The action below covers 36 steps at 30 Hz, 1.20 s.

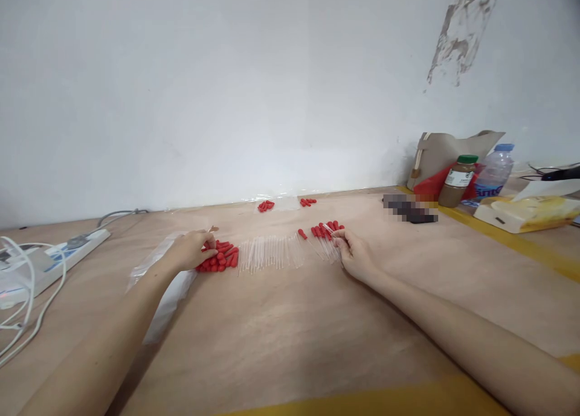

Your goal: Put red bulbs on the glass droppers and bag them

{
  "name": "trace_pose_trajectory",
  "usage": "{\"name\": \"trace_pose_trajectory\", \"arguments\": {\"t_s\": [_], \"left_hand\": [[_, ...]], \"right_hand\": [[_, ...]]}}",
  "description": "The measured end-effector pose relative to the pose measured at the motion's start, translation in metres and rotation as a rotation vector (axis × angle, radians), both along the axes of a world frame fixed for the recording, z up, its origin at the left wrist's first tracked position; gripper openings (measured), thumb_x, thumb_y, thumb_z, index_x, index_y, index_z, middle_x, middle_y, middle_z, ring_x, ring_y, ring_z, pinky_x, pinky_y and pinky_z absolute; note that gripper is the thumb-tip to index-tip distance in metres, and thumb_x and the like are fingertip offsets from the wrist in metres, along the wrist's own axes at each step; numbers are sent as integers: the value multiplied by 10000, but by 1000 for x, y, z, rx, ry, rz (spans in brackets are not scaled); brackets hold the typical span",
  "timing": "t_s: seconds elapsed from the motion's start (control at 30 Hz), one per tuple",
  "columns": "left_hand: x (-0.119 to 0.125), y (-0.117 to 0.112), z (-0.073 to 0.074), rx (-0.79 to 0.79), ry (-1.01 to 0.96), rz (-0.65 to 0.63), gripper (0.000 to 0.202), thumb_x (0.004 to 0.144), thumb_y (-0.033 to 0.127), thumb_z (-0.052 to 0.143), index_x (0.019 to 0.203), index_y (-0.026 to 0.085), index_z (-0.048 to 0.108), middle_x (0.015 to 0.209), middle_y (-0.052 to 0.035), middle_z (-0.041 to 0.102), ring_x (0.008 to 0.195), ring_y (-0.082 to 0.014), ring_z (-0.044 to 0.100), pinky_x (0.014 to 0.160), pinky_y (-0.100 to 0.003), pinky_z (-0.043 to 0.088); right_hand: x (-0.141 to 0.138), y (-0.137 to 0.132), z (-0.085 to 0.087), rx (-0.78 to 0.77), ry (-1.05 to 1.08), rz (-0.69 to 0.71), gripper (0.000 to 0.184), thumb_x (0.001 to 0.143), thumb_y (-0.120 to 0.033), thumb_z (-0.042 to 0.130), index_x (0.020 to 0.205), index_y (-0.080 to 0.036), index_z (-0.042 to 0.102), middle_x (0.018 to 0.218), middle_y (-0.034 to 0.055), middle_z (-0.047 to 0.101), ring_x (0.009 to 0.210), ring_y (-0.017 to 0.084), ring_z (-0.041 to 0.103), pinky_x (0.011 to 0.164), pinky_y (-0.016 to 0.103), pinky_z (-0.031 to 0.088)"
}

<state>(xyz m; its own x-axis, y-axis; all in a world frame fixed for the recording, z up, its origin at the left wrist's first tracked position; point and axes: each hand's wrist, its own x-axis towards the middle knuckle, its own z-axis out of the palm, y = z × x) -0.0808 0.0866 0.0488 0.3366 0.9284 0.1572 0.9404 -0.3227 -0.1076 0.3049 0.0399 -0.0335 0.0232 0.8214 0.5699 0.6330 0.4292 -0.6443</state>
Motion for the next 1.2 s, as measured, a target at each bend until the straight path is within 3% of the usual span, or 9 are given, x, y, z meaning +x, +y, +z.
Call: {"name": "trace_pose_trajectory", "arguments": {"t_s": [0.17,0.27,0.43,0.5,0.63,0.7,0.77,0.9,1.2], "left_hand": [[1,1,-5,42,-1,-37,198,706,340,491,753,192,614,891,-76,605,826,-248,572,695,-320,417],[3,-2,2,56,-41,-53,181,720,324,481,710,181,592,859,-81,598,833,-236,569,719,-309,424],[30,-18,12,134,-352,-161,171,764,321,461,791,171,537,857,-70,591,815,-221,557,721,-328,433],[57,-29,1,79,-604,-250,186,805,331,446,860,169,518,885,-60,586,813,-193,560,699,-301,450],[115,-58,-40,-87,-974,-351,240,831,309,464,1021,163,477,876,-48,571,779,-155,570,686,-271,462],[134,-70,-55,-212,-976,-419,312,855,279,430,1148,171,442,847,-41,575,706,-137,570,660,-261,462],[142,-78,-61,-236,-901,-458,245,861,266,422,1057,170,533,841,-44,572,708,-139,557,669,-261,451],[140,-79,-57,-208,-821,-471,212,871,259,405,856,158,590,795,-36,554,721,-142,532,681,-259,432],[140,-74,-64,-236,-913,-451,208,844,302,470,936,161,593,869,-42,613,774,-159,555,691,-263,439]], "right_hand": [[0,-3,2,-15,-36,-31,203,806,-218,370,929,-160,522,771,58,616,689,167,567,645,278,416],[0,-7,7,19,-68,-46,198,811,-219,363,910,-160,525,811,69,616,721,173,564,657,278,402],[-7,-17,16,8,-171,-75,194,835,-237,359,868,-176,540,737,33,619,657,163,550,683,300,350],[-14,-23,18,17,-216,-37,188,841,-244,372,848,-184,550,738,24,622,662,158,548,700,306,326],[-28,-36,16,93,-241,142,171,853,-235,389,883,-196,552,839,28,623,756,154,549,712,293,310],[-34,-40,14,101,-247,201,170,858,-230,389,886,-197,553,846,28,623,763,152,547,703,287,309],[-38,-43,12,92,-268,233,171,862,-223,388,877,-201,557,832,21,630,740,148,548,706,291,303],[-41,-43,10,82,-300,246,176,864,-214,386,875,-200,561,812,17,641,691,139,547,712,299,291],[-42,-45,12,68,-350,258,177,855,-222,410,865,-194,584,769,13,649,648,126,540,696,293,284]]}}
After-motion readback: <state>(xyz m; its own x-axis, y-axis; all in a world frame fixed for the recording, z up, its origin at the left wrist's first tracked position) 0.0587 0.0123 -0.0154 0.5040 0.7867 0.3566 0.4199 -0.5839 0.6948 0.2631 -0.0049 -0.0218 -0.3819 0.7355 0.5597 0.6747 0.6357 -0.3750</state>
